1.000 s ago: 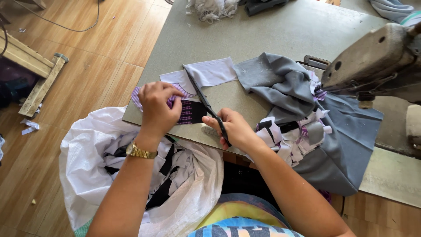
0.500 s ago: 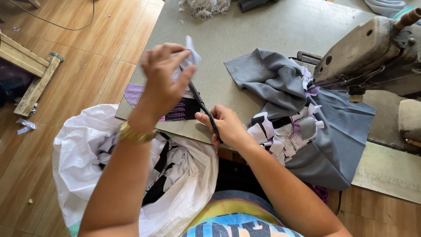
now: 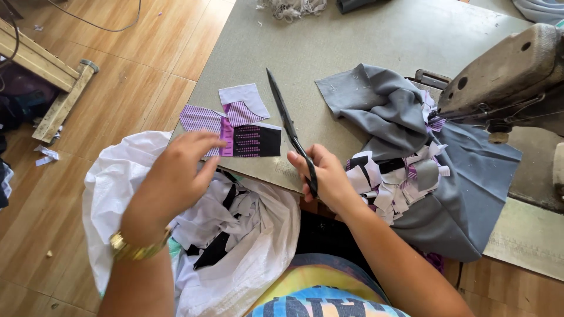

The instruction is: Cut fabric scraps into smaller pieces using scissors on a workbench

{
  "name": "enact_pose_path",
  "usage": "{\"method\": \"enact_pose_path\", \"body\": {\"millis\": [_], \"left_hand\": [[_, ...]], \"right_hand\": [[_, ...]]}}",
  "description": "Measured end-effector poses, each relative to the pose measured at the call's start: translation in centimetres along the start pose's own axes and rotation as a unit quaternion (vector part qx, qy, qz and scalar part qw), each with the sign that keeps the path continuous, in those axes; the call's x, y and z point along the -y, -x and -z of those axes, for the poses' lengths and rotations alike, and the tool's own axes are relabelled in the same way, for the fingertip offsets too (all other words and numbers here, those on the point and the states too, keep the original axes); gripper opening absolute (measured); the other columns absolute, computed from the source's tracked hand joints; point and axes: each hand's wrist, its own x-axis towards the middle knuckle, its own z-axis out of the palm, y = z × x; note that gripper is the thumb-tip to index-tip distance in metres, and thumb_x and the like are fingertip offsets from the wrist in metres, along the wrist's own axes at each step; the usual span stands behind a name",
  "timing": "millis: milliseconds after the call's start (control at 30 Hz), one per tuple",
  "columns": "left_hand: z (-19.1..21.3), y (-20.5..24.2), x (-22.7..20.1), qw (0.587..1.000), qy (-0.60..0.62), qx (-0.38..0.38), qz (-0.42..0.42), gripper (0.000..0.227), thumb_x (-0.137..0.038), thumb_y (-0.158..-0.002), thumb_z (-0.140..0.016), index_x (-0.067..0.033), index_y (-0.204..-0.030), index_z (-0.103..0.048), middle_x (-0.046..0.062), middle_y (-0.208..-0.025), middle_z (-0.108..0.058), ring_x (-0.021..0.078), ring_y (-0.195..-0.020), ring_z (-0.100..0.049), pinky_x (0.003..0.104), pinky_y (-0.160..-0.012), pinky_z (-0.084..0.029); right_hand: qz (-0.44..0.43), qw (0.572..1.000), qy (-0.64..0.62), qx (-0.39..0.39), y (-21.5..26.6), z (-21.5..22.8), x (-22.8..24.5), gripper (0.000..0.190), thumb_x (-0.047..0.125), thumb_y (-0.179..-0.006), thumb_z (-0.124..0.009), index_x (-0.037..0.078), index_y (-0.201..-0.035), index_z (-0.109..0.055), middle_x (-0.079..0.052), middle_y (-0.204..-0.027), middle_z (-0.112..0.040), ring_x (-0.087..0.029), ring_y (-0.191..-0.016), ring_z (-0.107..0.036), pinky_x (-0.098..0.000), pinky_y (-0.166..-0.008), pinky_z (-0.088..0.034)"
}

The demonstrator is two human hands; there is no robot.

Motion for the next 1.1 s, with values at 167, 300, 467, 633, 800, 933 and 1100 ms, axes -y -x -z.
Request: {"method": "enact_pose_path", "body": {"millis": [167,300,467,633,800,933,1100], "left_hand": [[-5.7,-5.7,5.2,0.993,-0.087,-0.075,-0.031,0.037,-0.009,-0.104,-0.055,-0.0104,-0.135,-0.075,0.011,-0.149,-0.066,0.0405,-0.154,-0.042,0.067,-0.126,-0.023],[-8.5,-8.9,6.8,0.988,-0.136,-0.068,-0.012,0.043,-0.014,-0.099,-0.059,-0.0206,-0.138,-0.076,0.009,-0.147,-0.061,0.0446,-0.152,-0.037,0.073,-0.127,-0.007],[-9.3,-9.9,4.9,0.989,-0.124,-0.073,-0.019,0.046,-0.015,-0.098,-0.062,-0.0198,-0.142,-0.073,0.013,-0.149,-0.057,0.0413,-0.151,-0.036,0.07,-0.127,-0.011],[-9.4,-8.6,3.8,0.978,-0.117,-0.167,-0.041,0.034,-0.018,-0.098,-0.073,-0.017,-0.131,-0.079,0.01,-0.131,-0.06,0.0348,-0.127,-0.051,0.055,-0.119,-0.031],[-12.7,-8.1,6.2,0.966,-0.124,-0.215,-0.075,0.035,-0.025,-0.093,-0.076,-0.0232,-0.128,-0.077,0.004,-0.132,-0.057,0.0298,-0.131,-0.051,0.055,-0.12,-0.029],[-12.2,-7.7,5.8,0.969,-0.105,-0.21,-0.072,0.034,-0.024,-0.093,-0.076,-0.0232,-0.127,-0.077,0.004,-0.134,-0.058,0.0291,-0.132,-0.053,0.054,-0.119,-0.032],[-11.5,-7.5,5.0,0.972,-0.088,-0.207,-0.064,0.034,-0.019,-0.092,-0.077,-0.0207,-0.127,-0.077,0.007,-0.133,-0.059,0.0315,-0.133,-0.054,0.055,-0.12,-0.033]], "right_hand": [[-0.035,0.998,0.057,0.014,5.0,1.5,-0.6,0.039,0.037,-0.096,-0.078,0.008,-0.097,-0.052,-0.009,-0.065,-0.059,-0.018,-0.042,-0.055,-0.0326,-0.033,-0.044],[-0.114,0.984,0.13,0.033,8.4,2.1,-0.5,0.036,0.033,-0.098,-0.08,0.006,-0.097,-0.056,-0.012,-0.062,-0.052,-0.021,-0.047,-0.056,-0.0344,-0.036,-0.047],[-0.102,0.987,0.113,0.055,9.1,3.8,-1.9,0.037,0.029,-0.098,-0.081,0.006,-0.096,-0.053,-0.011,-0.059,-0.052,-0.02,-0.042,-0.055,-0.0344,-0.035,-0.048],[-0.097,0.993,0.061,0.036,8.2,5.1,-1.8,0.031,0.032,-0.103,-0.071,0.006,-0.1,-0.053,-0.013,-0.065,-0.055,-0.022,-0.05,-0.061,-0.0369,-0.039,-0.054],[-0.034,0.999,-0.01,0.034,6.0,5.1,-2.9,0.041,0.032,-0.1,-0.077,-0.006,-0.09,-0.065,-0.02,-0.052,-0.056,-0.031,-0.036,-0.066,-0.0406,-0.031,-0.058],[-0.014,0.998,0.002,0.055,4.4,4.1,-1.9,0.043,0.034,-0.101,-0.075,-0.006,-0.088,-0.063,-0.022,-0.047,-0.056,-0.031,-0.033,-0.064,-0.0373,-0.031,-0.057],[-0.02,0.999,0.015,0.042,3.3,3.2,-1.2,0.043,0.031,-0.098,-0.081,-0.007,-0.095,-0.061,-0.018,-0.06,-0.056,-0.026,-0.043,-0.065,-0.04,-0.035,-0.061]]}}
